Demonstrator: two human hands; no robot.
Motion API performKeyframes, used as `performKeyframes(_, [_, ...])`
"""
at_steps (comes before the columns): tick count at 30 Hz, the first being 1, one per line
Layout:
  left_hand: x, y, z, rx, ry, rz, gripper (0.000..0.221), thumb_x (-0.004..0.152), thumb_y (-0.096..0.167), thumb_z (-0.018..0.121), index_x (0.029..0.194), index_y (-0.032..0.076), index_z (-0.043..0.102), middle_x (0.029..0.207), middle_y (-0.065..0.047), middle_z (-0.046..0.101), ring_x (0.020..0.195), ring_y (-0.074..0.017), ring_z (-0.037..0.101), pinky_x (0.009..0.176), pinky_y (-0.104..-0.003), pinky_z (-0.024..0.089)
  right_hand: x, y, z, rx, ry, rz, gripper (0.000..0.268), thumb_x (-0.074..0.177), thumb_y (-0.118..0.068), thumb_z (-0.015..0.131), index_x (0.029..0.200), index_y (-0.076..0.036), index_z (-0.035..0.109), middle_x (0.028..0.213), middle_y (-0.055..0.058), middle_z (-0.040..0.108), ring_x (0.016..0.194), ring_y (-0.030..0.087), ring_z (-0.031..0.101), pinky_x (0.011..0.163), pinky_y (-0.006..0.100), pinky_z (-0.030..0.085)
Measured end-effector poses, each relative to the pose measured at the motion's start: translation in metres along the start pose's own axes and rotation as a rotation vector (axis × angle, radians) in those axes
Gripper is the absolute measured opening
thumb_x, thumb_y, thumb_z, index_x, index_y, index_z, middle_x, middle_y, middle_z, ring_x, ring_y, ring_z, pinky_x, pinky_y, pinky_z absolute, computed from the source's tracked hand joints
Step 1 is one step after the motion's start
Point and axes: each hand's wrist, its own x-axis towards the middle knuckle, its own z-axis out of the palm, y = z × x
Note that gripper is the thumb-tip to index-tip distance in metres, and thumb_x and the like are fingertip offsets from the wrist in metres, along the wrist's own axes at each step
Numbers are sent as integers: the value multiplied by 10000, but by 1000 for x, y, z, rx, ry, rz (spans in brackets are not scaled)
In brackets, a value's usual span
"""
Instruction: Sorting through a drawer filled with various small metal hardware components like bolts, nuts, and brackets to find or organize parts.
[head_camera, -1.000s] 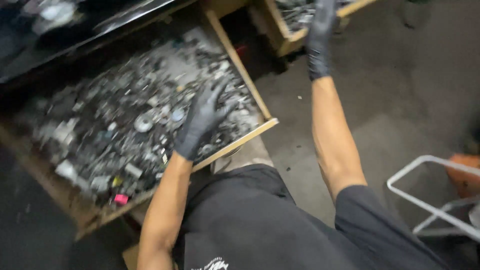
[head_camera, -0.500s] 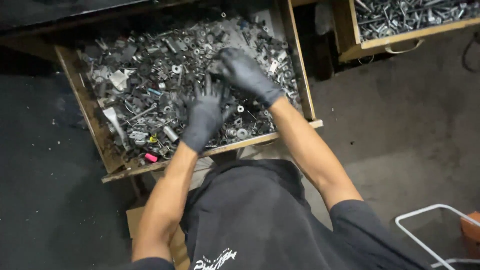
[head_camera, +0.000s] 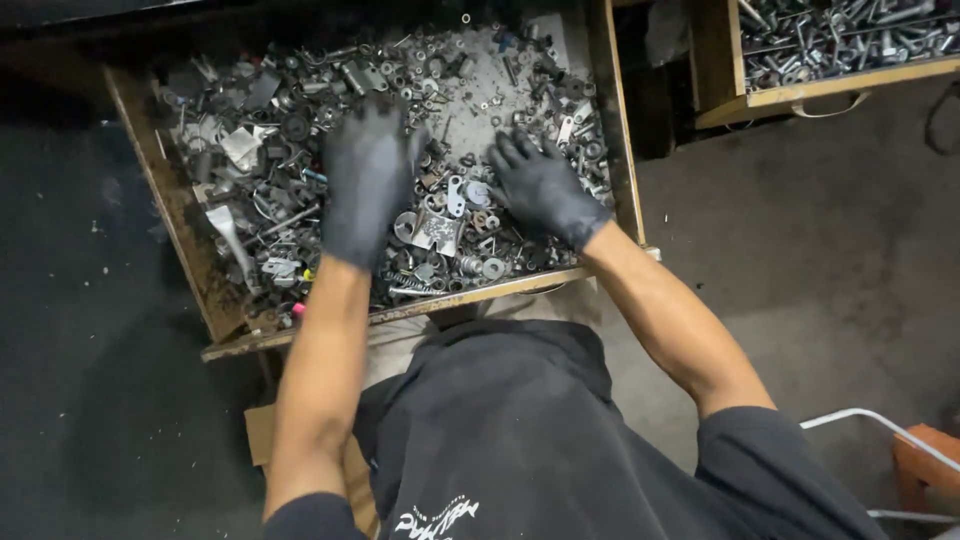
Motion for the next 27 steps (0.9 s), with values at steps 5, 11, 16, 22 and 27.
performKeyframes(5, [77, 4, -1, 204, 244, -35, 620, 1051, 615, 510, 1381, 98, 600, 1343, -251, 579, 1248, -422, 499, 1010, -675, 347, -38, 7, -1, 53, -407, 157, 726, 1051, -550, 184, 1644, -143, 82, 1718, 71, 66, 1583, 277, 28, 1242, 522, 110])
performKeyframes(11, [79, -6, 18, 310, -85, -134, 799, 1001, 692, 327, 1601, 169, 254, 1620, -230, 329, 1465, -465, 278, 1093, -774, 122, -70, 16, -4, 183, -392, 312, 770, 1006, -608, 293, 1643, -190, 184, 1727, 37, 74, 1567, 310, 151, 1207, 536, 188])
performKeyframes(16, [8, -7, 11, 328, -72, 44, 945, 960, 804, 187, 1648, 155, 166, 1678, -213, 92, 1521, -466, 85, 1163, -740, 100, -40, 24, -40, 206, -253, 300, 749, 1015, -629, 287, 1623, -194, 226, 1708, 51, 157, 1549, 323, 177, 1194, 605, 198])
performKeyframes(22, [-50, -14, 20, 287, -206, 79, 872, 939, 799, 85, 1611, 260, 220, 1642, -141, 264, 1517, -390, 198, 1160, -677, 108, 46, -9, -76, 234, -184, 57, 671, 1049, -536, 381, 1593, -149, 316, 1685, 125, 196, 1524, 393, 195, 1210, 607, 178])
performKeyframes(27, [-70, -18, 23, 204, -88, 102, 847, 989, 800, 176, 1562, 217, 402, 1621, -197, 345, 1509, -397, 275, 1191, -658, -5, 101, -11, -11, 126, 68, -159, 636, 906, -124, 553, 1532, -189, 465, 1424, 165, 598, 1242, 444, 572, 839, 564, 569])
